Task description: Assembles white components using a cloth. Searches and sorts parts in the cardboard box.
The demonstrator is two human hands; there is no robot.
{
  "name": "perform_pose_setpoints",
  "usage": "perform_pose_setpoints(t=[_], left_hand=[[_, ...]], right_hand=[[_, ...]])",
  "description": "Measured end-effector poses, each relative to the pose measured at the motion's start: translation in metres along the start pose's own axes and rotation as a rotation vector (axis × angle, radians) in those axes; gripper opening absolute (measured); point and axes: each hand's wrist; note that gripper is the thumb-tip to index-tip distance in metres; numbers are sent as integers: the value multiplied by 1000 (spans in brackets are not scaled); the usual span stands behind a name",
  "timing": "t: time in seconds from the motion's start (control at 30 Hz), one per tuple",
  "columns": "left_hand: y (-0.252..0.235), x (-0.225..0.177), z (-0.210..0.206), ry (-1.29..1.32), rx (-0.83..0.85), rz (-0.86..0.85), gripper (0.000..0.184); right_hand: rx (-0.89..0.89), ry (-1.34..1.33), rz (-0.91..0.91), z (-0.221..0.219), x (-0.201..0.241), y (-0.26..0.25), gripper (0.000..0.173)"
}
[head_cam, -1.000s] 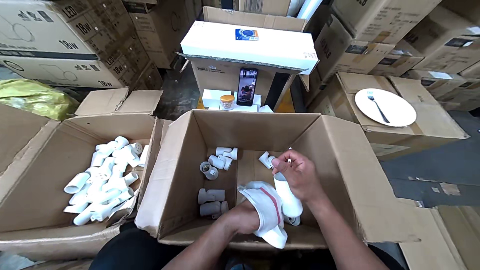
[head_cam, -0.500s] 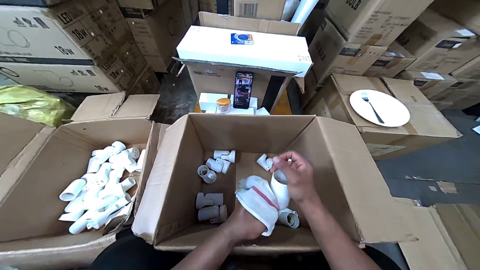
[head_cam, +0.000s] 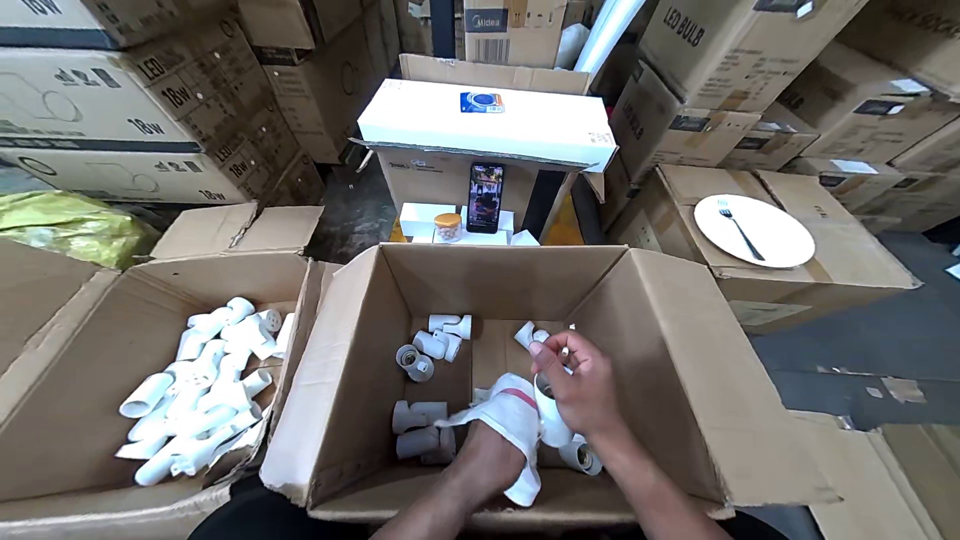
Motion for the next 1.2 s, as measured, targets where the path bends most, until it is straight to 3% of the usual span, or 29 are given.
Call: perform_pose_setpoints(t=[0.1, 0.17, 0.23, 0.27, 0.33, 0.47, 0.63, 0.73, 0.83, 0.9, 1.1, 1.2], left_hand=[[11, 1, -5, -31, 28, -136, 41], [9, -4, -17, -305, -31, -300, 40], [1, -21, -26, -627, -75, -315, 37], [1, -22, -25, -587, -53, -262, 37], [3, -6, -16, -220, 4, -131, 36], [-7, 4, 4, 253, 256, 91, 28], [-2, -2, 8, 446, 300, -11, 20], [-8, 2, -1, 130, 176, 17, 24], [-15, 4, -2, -243, 87, 59, 36], [-19, 4, 2, -363, 120, 104, 42], [-18, 2, 13, -286, 321, 211, 51], [-16, 7, 7, -284, 222, 91, 41]], right_hand=[[-33, -60, -154, 12, 1, -19, 16], [-96, -91, -245, 19, 0, -32, 20], [-146, -63, -257, 22, 0, -37, 23], [-153, -40, -242, 21, 0, -36, 22], [-121, 17, -168, 14, -2, -26, 18], [-6, -62, 12, 6, -2, -13, 12], [7, -176, -59, 8, 3, -11, 12], [-16, -43, -16, 2, -4, -3, 11], [-4, 157, 253, -9, -12, 11, 23], [3, 228, 442, -15, -16, 20, 30], [2, 296, 695, -24, -20, 33, 35], [9, 279, 542, -20, -14, 32, 33]])
Point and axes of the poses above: each hand's wrist, its own y-axis away from the middle knuckle, its own z-axis out of the back of the hand, x = y × z, and after that the axes turned 7 degrees about -x, right-handed
